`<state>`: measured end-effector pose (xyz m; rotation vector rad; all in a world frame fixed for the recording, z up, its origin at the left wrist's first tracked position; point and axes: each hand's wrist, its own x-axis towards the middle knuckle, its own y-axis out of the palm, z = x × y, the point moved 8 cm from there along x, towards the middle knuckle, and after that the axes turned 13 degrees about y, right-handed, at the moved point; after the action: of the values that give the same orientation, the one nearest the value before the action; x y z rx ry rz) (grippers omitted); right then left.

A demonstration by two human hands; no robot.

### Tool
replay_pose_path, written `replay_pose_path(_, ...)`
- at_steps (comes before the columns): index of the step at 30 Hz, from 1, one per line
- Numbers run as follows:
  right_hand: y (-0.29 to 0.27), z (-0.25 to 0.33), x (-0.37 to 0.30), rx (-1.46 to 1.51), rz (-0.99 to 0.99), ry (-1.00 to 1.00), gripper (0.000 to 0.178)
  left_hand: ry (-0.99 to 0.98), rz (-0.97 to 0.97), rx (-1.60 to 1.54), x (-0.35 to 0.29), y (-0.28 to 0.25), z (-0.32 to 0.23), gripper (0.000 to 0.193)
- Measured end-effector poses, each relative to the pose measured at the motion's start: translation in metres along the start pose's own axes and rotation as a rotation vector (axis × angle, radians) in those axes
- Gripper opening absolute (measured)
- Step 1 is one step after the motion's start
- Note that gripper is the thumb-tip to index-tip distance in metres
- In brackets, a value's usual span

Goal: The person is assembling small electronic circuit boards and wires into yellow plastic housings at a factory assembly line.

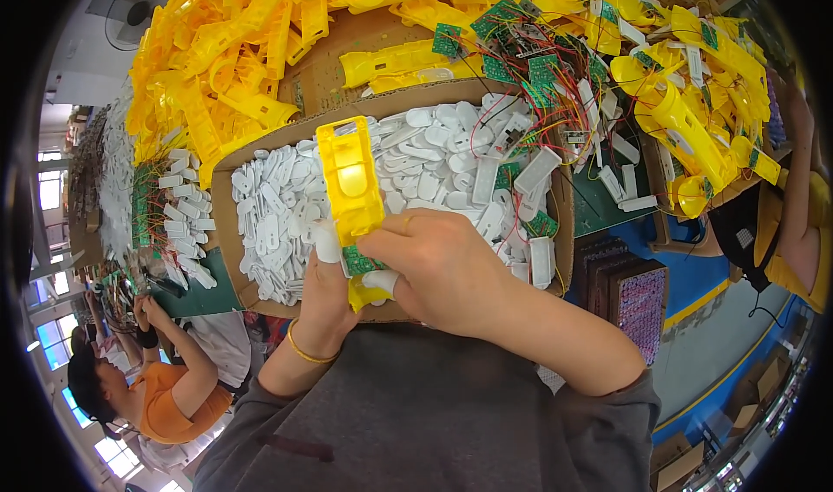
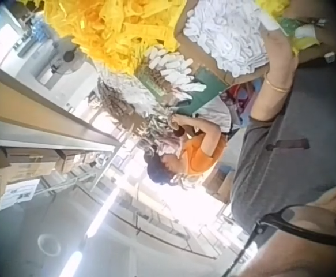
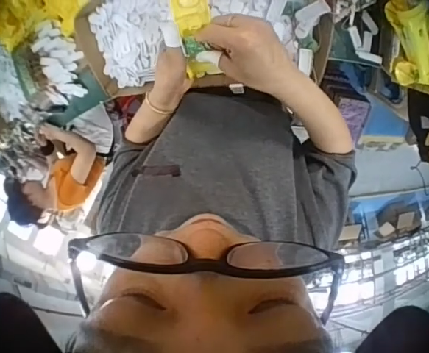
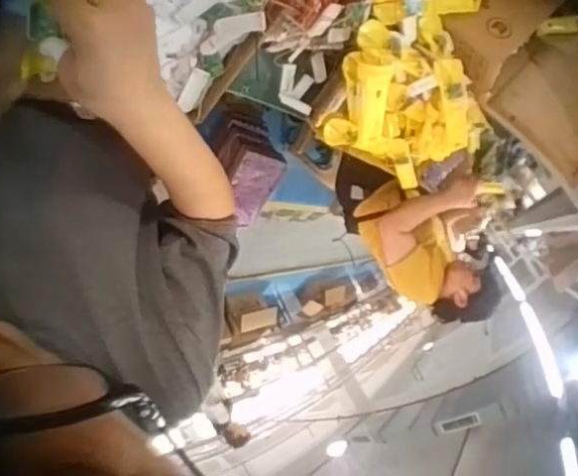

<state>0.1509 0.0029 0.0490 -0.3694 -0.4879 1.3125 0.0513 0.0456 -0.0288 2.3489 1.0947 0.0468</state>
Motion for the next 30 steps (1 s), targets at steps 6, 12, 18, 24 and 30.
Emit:
replay_pose_path(6, 0.0, 0.007, -0.018, -0.173, -0.143, 0.015, 0.046, 0.048, 0.091, 0.184, -0.003, 0.02, -0.023, 0.043)
replay_pose_path(12, -0.02, -0.018, -0.019, 0.464, -0.205, 0.247, 0.046, 0.102, 0.258, 0.139, -0.003, 0.032, -0.025, 0.053)
replay_pose_path(18, 0.019, -0.047, -0.028, 0.901, 0.204, 0.679, 0.026, 0.291, 0.349, 0.435, -0.002, 0.047, -0.036, 0.053)
replay_pose_path(24, 0.026, -0.066, -0.033, 0.977, 0.085, 0.661, 0.026, 0.423, 0.459, 0.932, -0.001, 0.052, -0.03, 0.053)
replay_pose_path(30, 0.02, -0.066, -0.02, 1.032, 0.048, 0.668, 0.025, 0.46, 0.437, 0.98, 0.011, 0.048, -0.029, 0.051)
